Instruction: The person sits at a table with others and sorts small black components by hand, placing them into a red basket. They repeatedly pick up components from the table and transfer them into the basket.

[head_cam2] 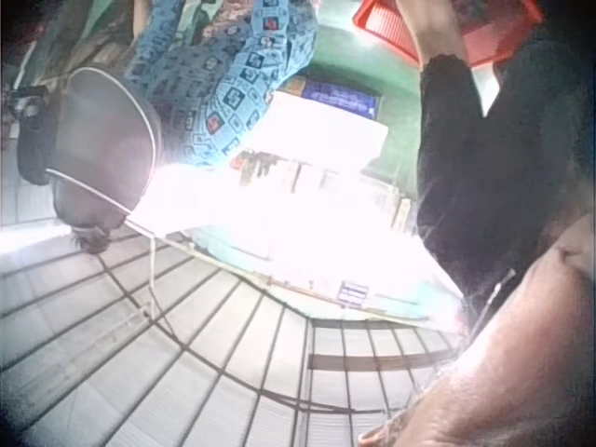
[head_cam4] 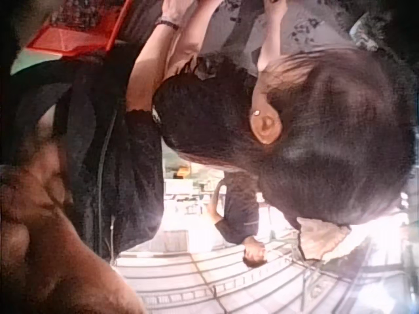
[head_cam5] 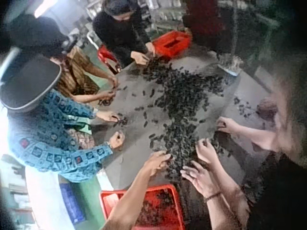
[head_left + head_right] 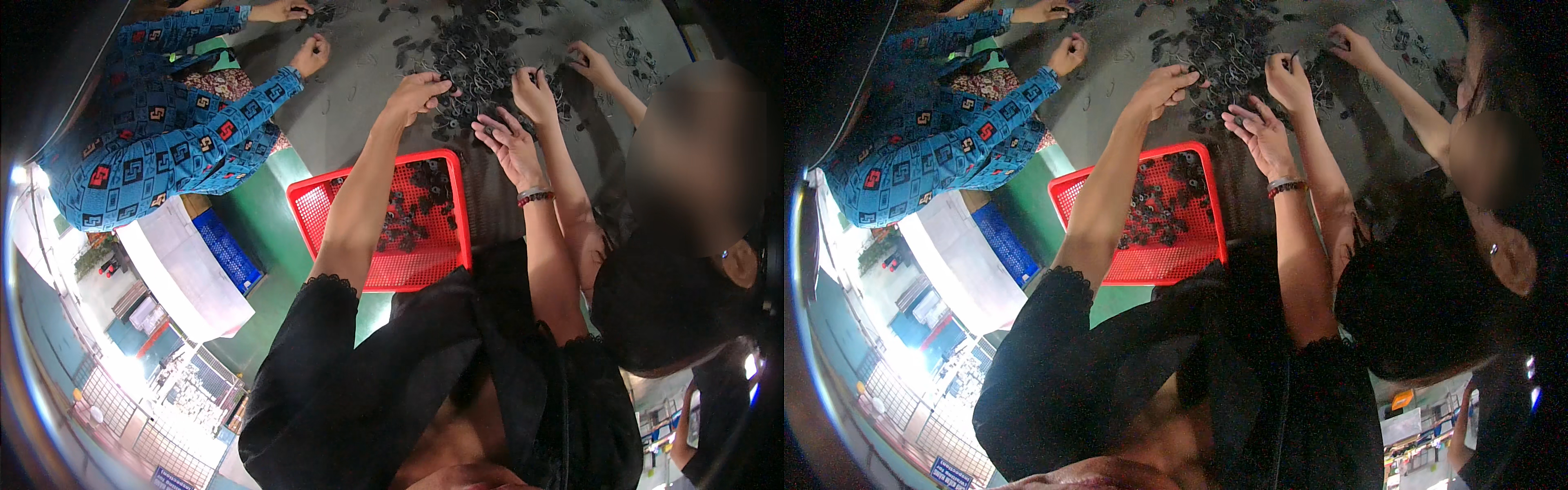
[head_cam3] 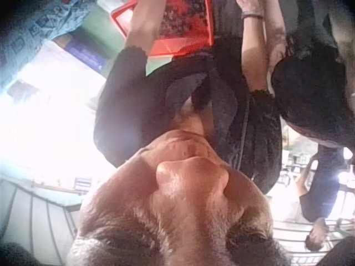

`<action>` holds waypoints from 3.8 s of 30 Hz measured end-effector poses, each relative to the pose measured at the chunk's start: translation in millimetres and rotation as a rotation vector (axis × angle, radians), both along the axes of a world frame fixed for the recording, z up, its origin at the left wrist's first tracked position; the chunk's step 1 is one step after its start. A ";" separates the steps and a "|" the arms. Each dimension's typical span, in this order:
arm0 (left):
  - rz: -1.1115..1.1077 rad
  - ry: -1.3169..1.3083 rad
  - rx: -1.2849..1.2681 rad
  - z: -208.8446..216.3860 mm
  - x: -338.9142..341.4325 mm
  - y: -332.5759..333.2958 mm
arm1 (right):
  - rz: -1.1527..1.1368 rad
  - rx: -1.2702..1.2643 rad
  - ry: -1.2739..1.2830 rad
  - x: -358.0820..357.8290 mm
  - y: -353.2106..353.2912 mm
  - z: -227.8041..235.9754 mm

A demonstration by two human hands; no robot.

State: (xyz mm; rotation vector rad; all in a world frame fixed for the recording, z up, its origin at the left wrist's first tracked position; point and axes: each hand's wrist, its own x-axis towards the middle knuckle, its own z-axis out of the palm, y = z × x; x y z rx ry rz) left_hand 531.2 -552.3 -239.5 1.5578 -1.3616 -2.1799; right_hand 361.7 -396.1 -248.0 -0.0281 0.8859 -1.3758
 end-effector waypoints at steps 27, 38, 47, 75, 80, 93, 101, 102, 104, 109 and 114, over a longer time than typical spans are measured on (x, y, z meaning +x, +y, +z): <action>-0.479 -0.425 -0.452 -41.0 -33.4 17.4 | 0.306 0.277 0.427 3.7 26.6 -53.9; -0.462 -0.494 -0.691 -48.5 -59.3 -12.1 | 0.139 0.089 -0.082 -30.0 9.9 -29.7; -0.172 -0.058 -0.081 -2.8 -34.1 -66.9 | 0.548 0.227 0.832 -21.8 -73.5 -80.5; 0.048 0.442 0.227 4.6 -17.7 -101.1 | 0.923 0.190 1.666 7.2 -100.0 -101.8; -0.346 -0.099 -0.210 -14.8 -13.7 -81.0 | 0.614 0.356 1.462 15.2 -75.4 -68.5; -0.742 -0.644 -0.717 -45.2 -7.2 9.7 | 0.914 0.251 1.673 44.4 -55.9 -54.9; 0.052 0.553 0.280 32.5 24.1 6.7 | 0.237 0.370 0.300 9.2 5.8 -31.3; -0.066 0.689 0.247 28.0 21.1 8.1 | 0.143 0.363 0.268 2.1 14.0 -16.4; 0.102 0.602 0.225 48.9 17.2 15.3 | 0.508 0.392 1.099 8.1 10.7 14.0; -0.055 0.102 0.199 24.5 44.5 33.0 | 0.271 -0.033 0.301 41.2 19.8 -10.4; -0.647 -0.787 -0.592 -18.9 17.7 46.0 | 0.249 -0.109 -0.394 28.5 0.7 48.4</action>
